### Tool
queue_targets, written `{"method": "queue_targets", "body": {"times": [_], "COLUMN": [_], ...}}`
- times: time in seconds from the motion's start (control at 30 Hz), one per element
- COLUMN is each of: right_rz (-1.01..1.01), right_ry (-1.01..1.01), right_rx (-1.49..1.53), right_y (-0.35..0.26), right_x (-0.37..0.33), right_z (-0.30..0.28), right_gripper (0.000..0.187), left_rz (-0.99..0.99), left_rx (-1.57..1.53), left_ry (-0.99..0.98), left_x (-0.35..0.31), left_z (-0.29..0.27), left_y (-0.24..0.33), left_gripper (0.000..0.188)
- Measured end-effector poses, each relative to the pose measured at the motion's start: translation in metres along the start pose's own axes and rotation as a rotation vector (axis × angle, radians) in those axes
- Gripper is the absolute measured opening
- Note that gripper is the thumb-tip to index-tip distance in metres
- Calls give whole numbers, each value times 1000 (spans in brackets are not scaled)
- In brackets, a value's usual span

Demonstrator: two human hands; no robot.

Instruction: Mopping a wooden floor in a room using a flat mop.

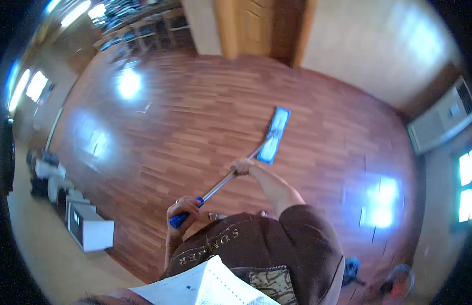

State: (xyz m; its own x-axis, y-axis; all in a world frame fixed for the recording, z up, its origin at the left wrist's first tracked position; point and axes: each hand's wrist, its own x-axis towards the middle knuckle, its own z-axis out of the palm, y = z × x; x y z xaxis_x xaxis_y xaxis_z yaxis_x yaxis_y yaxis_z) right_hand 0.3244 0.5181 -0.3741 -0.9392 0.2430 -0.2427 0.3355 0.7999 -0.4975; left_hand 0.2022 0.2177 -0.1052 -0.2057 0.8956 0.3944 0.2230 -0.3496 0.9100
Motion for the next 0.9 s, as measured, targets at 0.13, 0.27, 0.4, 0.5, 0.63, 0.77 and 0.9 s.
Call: {"method": "queue_targets", "body": {"times": [0.13, 0.27, 0.4, 0.5, 0.63, 0.77, 0.9], "right_rz": [188, 374, 460, 484, 539, 601, 796], "right_ry": [101, 147, 306, 395, 454, 469, 554], "right_rx": [6, 27, 114, 126, 159, 126, 246], "right_y": [36, 56, 64, 73, 77, 55, 16], "right_x": [-65, -127, -187, -224, -261, -299, -312], "right_z": [-6, -8, 15, 34, 47, 60, 62], "right_gripper": [21, 20, 23, 23, 20, 23, 26], "left_rz": [-65, -60, -47, -65, -100, -167, -170], "left_rx": [-9, -89, -133, -193, -268, -352, -431], "left_ry": [-94, -246, -414, -517, -638, -723, -845], "left_x": [18, 39, 51, 65, 85, 82, 106], "left_z": [31, 58, 77, 93, 111, 122, 117], "left_y": [-18, -35, -46, -42, -31, -29, -18], "left_gripper": [9, 13, 10, 7, 8, 9, 7]}}
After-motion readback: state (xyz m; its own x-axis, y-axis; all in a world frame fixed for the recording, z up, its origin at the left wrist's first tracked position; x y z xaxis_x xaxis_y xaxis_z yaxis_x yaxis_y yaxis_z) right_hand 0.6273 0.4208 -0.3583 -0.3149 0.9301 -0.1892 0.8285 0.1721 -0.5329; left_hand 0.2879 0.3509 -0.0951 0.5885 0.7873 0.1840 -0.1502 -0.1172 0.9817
